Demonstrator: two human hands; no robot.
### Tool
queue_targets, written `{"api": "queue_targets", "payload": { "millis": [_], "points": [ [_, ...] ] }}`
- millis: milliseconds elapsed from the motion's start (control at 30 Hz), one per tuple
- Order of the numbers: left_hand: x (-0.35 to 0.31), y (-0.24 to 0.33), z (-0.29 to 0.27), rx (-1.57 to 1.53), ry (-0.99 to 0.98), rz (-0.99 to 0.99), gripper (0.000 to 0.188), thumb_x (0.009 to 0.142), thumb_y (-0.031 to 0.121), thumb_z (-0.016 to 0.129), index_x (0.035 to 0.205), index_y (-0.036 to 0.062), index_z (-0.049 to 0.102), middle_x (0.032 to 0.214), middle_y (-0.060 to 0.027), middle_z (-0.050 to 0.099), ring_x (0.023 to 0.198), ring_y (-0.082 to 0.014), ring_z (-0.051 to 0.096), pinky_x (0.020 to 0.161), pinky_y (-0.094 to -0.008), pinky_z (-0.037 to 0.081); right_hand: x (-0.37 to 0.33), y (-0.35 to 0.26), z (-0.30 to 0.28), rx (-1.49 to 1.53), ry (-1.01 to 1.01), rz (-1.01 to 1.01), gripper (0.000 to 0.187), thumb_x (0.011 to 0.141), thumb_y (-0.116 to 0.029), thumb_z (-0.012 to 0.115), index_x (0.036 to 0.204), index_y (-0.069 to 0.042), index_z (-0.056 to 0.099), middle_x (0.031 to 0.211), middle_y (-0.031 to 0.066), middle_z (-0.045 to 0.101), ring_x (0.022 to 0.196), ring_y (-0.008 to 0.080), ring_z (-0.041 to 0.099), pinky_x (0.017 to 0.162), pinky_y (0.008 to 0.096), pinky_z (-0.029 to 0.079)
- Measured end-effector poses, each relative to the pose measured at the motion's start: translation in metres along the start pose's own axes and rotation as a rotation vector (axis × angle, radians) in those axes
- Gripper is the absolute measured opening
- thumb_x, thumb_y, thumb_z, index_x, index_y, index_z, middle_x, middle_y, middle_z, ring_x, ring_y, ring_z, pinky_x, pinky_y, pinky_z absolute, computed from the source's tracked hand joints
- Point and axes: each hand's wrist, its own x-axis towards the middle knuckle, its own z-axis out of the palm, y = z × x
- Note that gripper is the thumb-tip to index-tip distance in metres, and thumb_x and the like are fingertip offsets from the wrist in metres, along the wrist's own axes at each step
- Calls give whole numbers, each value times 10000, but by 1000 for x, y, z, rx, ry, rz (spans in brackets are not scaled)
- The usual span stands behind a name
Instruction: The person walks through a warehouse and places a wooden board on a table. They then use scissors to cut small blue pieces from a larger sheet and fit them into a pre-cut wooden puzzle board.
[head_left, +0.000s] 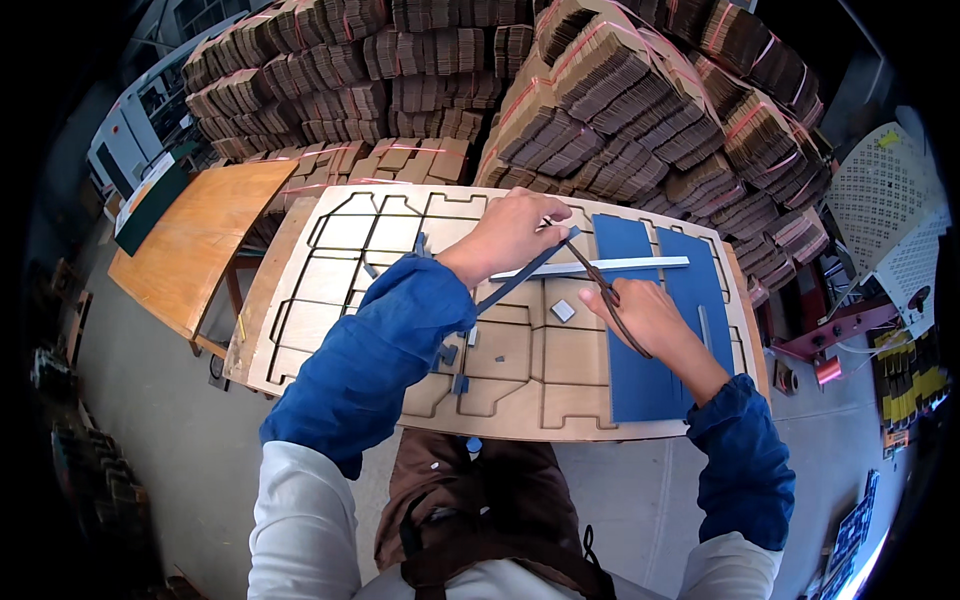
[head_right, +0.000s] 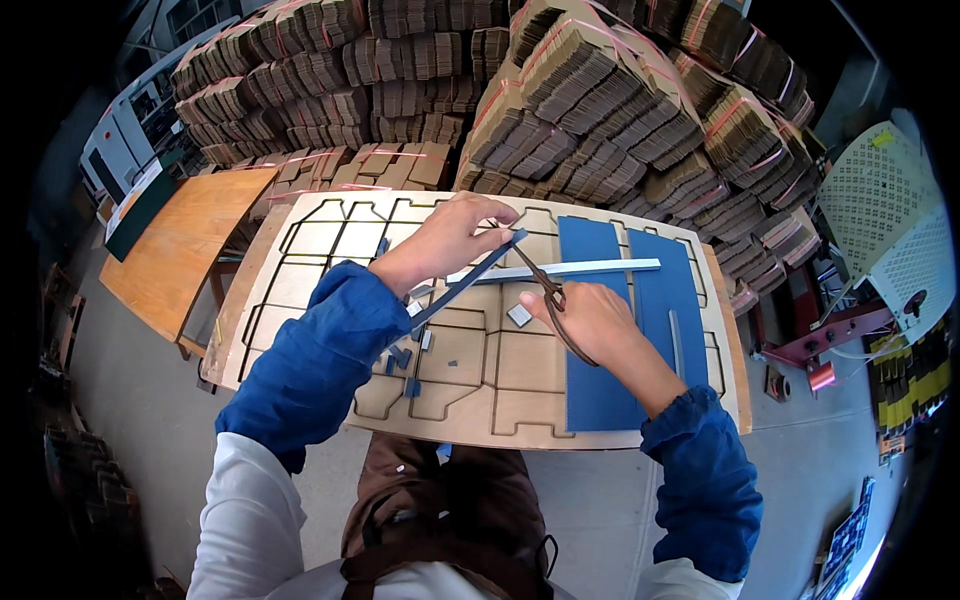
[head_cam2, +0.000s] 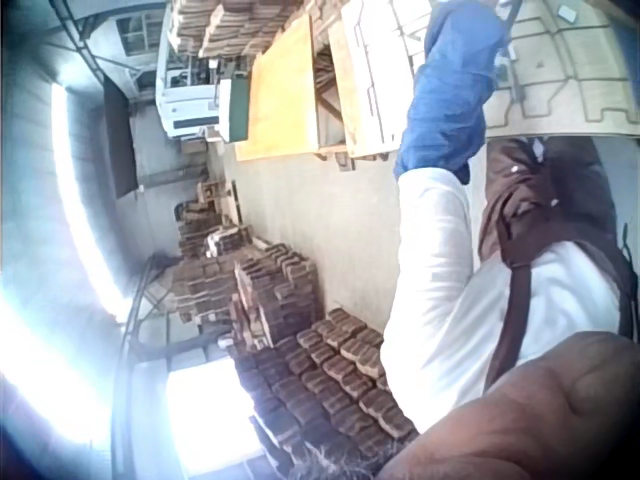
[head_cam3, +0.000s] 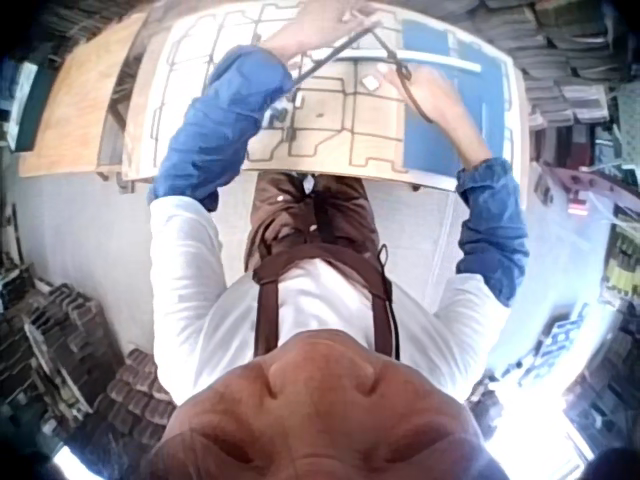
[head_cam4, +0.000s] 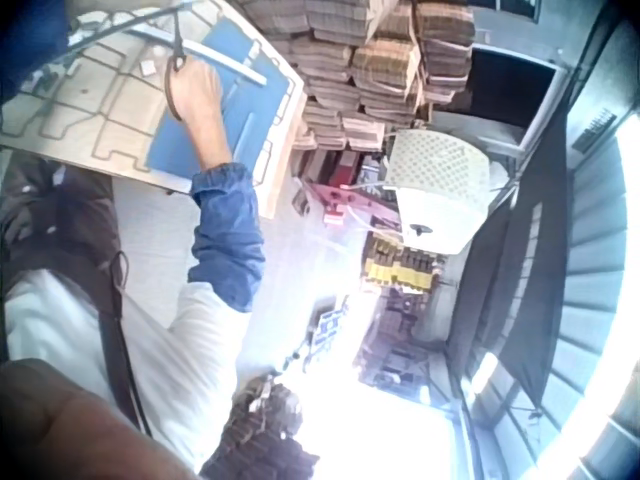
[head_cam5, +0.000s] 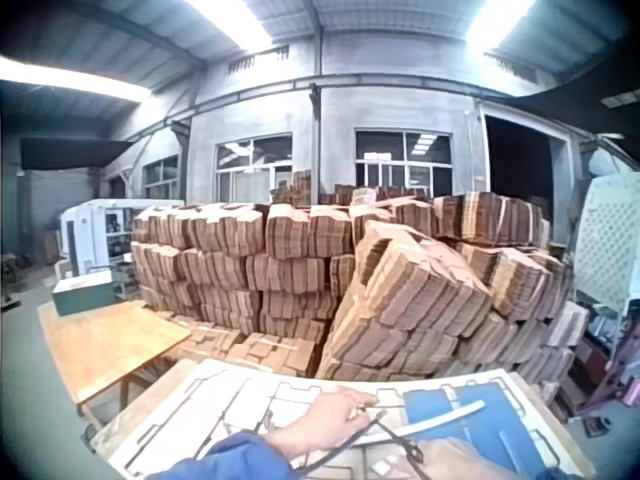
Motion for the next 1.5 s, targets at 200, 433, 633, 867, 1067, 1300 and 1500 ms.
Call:
{"api": "queue_targets", "payload": {
  "millis": [200, 433, 633, 867, 1067, 1300, 1500],
  "points": [
    [26, -12, 15, -126, -278, -200, 174, 894, 115, 685, 1034, 11, 685, 914, -82, 720, 857, -180, 669, 798, -317, 518, 20, 16, 12, -96, -12, 22, 816, 878, -743, 490, 719, 38, 660, 700, 244, 645, 761, 428, 649, 679, 492, 502],
    [31, -35, 32, -478, -113, -292, 119, 938, 78, 638, 1036, 11, 629, 915, -38, 672, 845, -115, 624, 812, -272, 497, 37, 31, 18, -176, -19, 23, 772, 863, -730, 527, 756, 25, 647, 713, 228, 646, 755, 415, 650, 666, 478, 500],
    [-39, 14, 33, -936, 176, -277, 122, 938, 29, 615, 1048, -4, 573, 872, -30, 621, 795, -113, 632, 736, -247, 509, -1, 38, 27, 471, 310, 8, 340, 817, -258, 792, 845, -27, 544, 699, 61, 576, 623, 149, 524, 578, 301, 439],
    [-155, 52, 64, -1267, 163, -424, 128, 957, 58, 607, 1051, -3, 546, 846, -13, 611, 803, -74, 602, 755, -226, 501, -47, -23, 98, 975, 204, -292, 295, 800, 19, 735, 950, -45, 490, 923, 45, 574, 799, 99, 540, 726, 246, 454],
    [-214, 50, 47, -1139, 201, -483, 137, 959, 73, 625, 1063, 4, 569, 872, 11, 608, 802, -31, 555, 754, -197, 475, -62, -47, 126, 1076, 48, -324, 268, 832, 31, 726, 976, -4, 502, 939, 76, 599, 823, 114, 584, 749, 266, 503],
    [-254, 51, 38, -1227, 279, -541, 139, 956, 63, 637, 1067, -3, 586, 905, -3, 625, 833, -49, 587, 766, -202, 505, -74, -69, 147, 1009, -15, -349, 237, 844, 19, 718, 968, 13, 516, 953, 97, 649, 857, 129, 638, 781, 279, 529],
    [-283, 55, 23, -1245, 316, -647, 125, 954, 54, 638, 1061, 1, 601, 913, -24, 651, 846, -74, 625, 776, -218, 527, -80, -85, 170, 895, 15, -382, 262, 843, -75, 739, 940, 26, 517, 814, 116, 681, 722, 152, 653, 672, 293, 517]
  ]
}}
